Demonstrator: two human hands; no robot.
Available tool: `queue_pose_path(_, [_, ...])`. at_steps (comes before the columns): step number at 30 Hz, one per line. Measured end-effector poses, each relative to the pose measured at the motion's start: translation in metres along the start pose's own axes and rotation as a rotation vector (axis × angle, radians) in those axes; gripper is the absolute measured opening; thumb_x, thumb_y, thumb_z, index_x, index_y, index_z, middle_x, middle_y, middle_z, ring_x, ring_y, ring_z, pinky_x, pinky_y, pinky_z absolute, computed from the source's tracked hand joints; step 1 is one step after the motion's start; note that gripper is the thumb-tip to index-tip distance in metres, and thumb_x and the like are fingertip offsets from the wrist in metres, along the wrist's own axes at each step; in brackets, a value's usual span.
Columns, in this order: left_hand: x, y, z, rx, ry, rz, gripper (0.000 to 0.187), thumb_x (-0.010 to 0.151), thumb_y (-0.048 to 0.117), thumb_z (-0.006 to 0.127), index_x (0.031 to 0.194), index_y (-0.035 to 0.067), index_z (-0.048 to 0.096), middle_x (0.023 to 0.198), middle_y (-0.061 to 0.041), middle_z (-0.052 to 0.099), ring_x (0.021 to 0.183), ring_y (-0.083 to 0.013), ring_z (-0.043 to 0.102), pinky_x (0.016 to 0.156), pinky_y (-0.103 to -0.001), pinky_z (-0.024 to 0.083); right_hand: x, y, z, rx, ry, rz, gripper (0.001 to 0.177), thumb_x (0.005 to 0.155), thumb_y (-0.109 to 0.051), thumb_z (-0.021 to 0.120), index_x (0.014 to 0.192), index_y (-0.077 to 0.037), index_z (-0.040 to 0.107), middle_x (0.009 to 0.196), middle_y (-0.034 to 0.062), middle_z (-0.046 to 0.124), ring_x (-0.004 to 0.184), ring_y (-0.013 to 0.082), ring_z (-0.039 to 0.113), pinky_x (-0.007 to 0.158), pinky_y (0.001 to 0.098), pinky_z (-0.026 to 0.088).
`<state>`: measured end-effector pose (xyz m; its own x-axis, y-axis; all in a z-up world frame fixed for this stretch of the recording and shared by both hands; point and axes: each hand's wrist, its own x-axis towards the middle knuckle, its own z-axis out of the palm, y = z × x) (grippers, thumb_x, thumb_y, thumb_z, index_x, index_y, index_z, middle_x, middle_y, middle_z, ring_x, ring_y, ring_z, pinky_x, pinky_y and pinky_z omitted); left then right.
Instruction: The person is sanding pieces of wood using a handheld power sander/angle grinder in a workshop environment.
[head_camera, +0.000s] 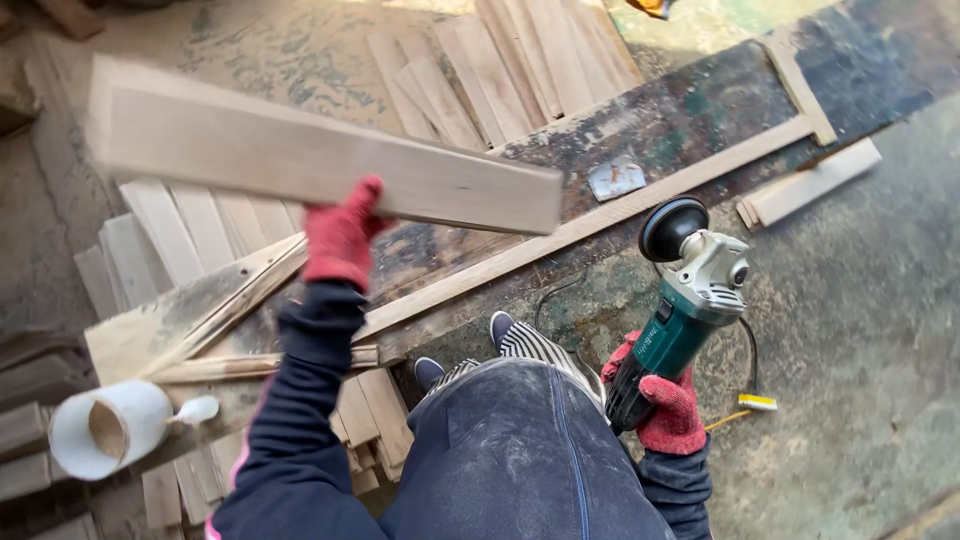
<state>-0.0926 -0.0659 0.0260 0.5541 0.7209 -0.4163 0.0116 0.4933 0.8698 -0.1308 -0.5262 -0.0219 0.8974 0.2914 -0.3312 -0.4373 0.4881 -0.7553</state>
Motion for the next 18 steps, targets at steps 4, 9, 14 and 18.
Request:
queue_pose_path(4, [-0.058, -0.054, -0.008, -0.375, 0.161, -0.2, 0.059, 0.078, 0.002, 0.08, 0.131, 0.005, 0.053, 0.098, -0.017, 0.073, 0.064, -0.0275, 0.072, 0.043, -0.025, 0.063, 0.015, -0.015, 0.014, 0.0, -0.188, 0.045, 0.069, 0.066, -0.012, 0.074, 0.131, 0.003, 0.057, 0.102, 0.0221, 0.07, 0.084, 0.0355, 0.07, 0.074, 0.0439, 0.058])
queue_pose_path(9, [-0.068, -0.161, -0.021, -0.488, 0.332, -0.545, 0.028, 0.088, 0.006, 0.073, 0.115, -0.001, 0.073, 0.107, -0.01, 0.074, 0.073, -0.0214, 0.066, 0.064, -0.033, 0.065, 0.039, -0.017, 0.018, -0.018, -0.208, 0.104, 0.071, 0.068, -0.013, 0.074, 0.133, 0.004, 0.055, 0.101, 0.0225, 0.07, 0.085, 0.0378, 0.07, 0.079, 0.0458, 0.057])
queue_pose_path(14, [-0.042, -0.196, -0.035, -0.647, 0.337, -0.54, 0.028, 0.092, 0.005, 0.07, 0.118, -0.005, 0.068, 0.102, -0.014, 0.067, 0.081, -0.025, 0.063, 0.078, -0.04, 0.065, 0.055, -0.017, 0.028, -0.068, -0.289, 0.138, 0.07, 0.068, -0.014, 0.074, 0.133, 0.004, 0.055, 0.099, 0.0225, 0.07, 0.083, 0.0359, 0.07, 0.075, 0.0439, 0.057])
queue_pose_path(18, [-0.042, -0.142, -0.031, -0.365, 0.275, -0.579, 0.054, 0.091, 0.01, 0.066, 0.144, 0.009, 0.056, 0.143, -0.012, 0.062, 0.117, -0.0319, 0.068, 0.087, -0.032, 0.063, 0.069, -0.017, 0.034, -0.117, -0.36, 0.163, 0.069, 0.067, -0.015, 0.077, 0.13, 0.003, 0.056, 0.098, 0.0214, 0.071, 0.082, 0.0352, 0.071, 0.074, 0.0439, 0.059])
